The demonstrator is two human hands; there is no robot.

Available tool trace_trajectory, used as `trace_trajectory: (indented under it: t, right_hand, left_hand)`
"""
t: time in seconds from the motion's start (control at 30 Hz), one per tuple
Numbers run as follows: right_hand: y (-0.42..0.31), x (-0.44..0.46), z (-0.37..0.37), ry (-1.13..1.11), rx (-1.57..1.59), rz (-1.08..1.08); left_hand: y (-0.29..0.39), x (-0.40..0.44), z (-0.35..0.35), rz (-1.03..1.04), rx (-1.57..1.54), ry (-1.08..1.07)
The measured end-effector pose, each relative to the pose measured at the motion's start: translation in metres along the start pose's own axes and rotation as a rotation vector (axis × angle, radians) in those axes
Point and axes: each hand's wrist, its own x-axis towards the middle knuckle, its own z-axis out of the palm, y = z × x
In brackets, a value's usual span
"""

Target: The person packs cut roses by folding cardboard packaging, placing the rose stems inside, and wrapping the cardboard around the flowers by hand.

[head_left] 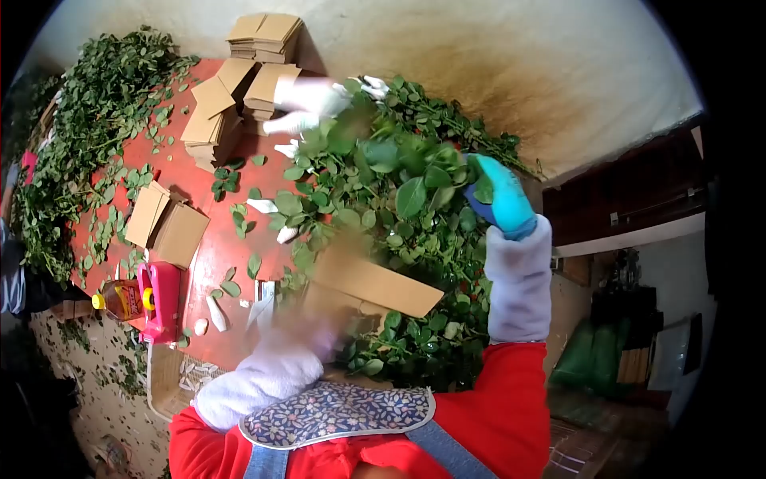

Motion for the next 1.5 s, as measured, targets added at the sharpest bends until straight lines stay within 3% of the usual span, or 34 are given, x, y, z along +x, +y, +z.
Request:
trace_trajectory:
  t: [0.03,0.1,0.17,0.27,0.37,0.43,0.5,0.6,0.7,0.77,0.8,0.83,0.9,1.0,1.03,1.13,1.23,1.33,1.43,1.5]
  right_hand:
    - [-0.008,-0.01,-0.001,-0.028,-0.654,-0.55]
    - [-0.038,-0.022,0.002,-0.191,0.108,-0.117]
    - [-0.071,-0.033,0.008,-0.167,0.706,0.232]
    - [-0.06,-0.032,0.009,-0.25,0.861,0.244]
    - [-0.049,-0.022,0.0,-0.346,0.691,0.095]
    - [-0.04,-0.015,-0.006,-0.384,0.603,0.03]
    - [-0.041,-0.014,-0.015,-0.069,0.302,0.177]
    - [-0.073,0.002,-0.031,0.08,0.327,0.143]
    - [-0.073,0.07,-0.065,0.171,-0.533,-0.474]
    - [-0.058,0.136,-0.085,0.246,-1.278,-0.425]
    - [-0.044,0.144,-0.084,0.331,-1.586,-0.209]
    - [-0.069,0.13,-0.065,0.221,-1.611,0.018]
    - [-0.05,0.141,-0.059,0.362,-1.361,-0.286]
    - [-0.013,0.13,-0.01,0.219,-1.063,-0.423]
    - [-0.005,0.127,0.01,-0.001,-0.815,-0.102]
    - [0.064,0.132,0.059,-0.262,-1.147,-0.124]
    - [0.117,0.126,0.095,-0.148,-1.202,-0.17]
    - [0.119,0.133,0.097,-0.278,-1.136,0.017]
    - [0.124,0.127,0.076,-0.081,-1.086,-0.213]
    - [0.087,0.109,0.056,-0.114,-0.688,-0.01]
  left_hand:
    - [0.001,0.0,-0.002,-0.002,-0.033,-0.006]
    - [0.003,0.0,-0.004,-0.005,-0.075,-0.023]
    - [0.004,0.003,-0.007,-0.001,-0.081,-0.027]
    - [0.003,0.001,-0.005,0.006,-0.112,-0.018]
    - [0.001,0.002,-0.005,0.044,-0.146,0.016]
    - [0.004,0.007,0.003,0.029,0.13,-0.034]
    - [0.0,0.009,0.007,0.041,0.126,0.002]
    - [-0.003,0.006,0.012,0.061,0.124,0.04]
    - [-0.004,0.005,0.016,0.06,0.113,0.064]
    - [-0.001,0.006,0.012,0.061,0.106,0.071]
    - [0.002,0.004,0.007,0.046,0.117,0.054]
    - [0.002,0.003,0.006,0.05,0.13,0.052]
    - [0.002,0.001,0.008,0.054,0.127,0.058]
    - [0.0,0.0,0.012,0.056,0.126,0.073]
    - [0.0,0.0,0.012,0.058,0.13,0.079]
    - [0.0,-0.001,0.011,0.059,0.151,0.105]
    - [0.003,-0.002,0.008,0.066,0.193,0.148]
    - [0.002,0.0,0.006,0.051,0.156,0.155]
    - [0.003,0.001,0.001,0.038,0.074,0.113]
    - [0.003,0.001,0.004,0.059,0.068,0.095]
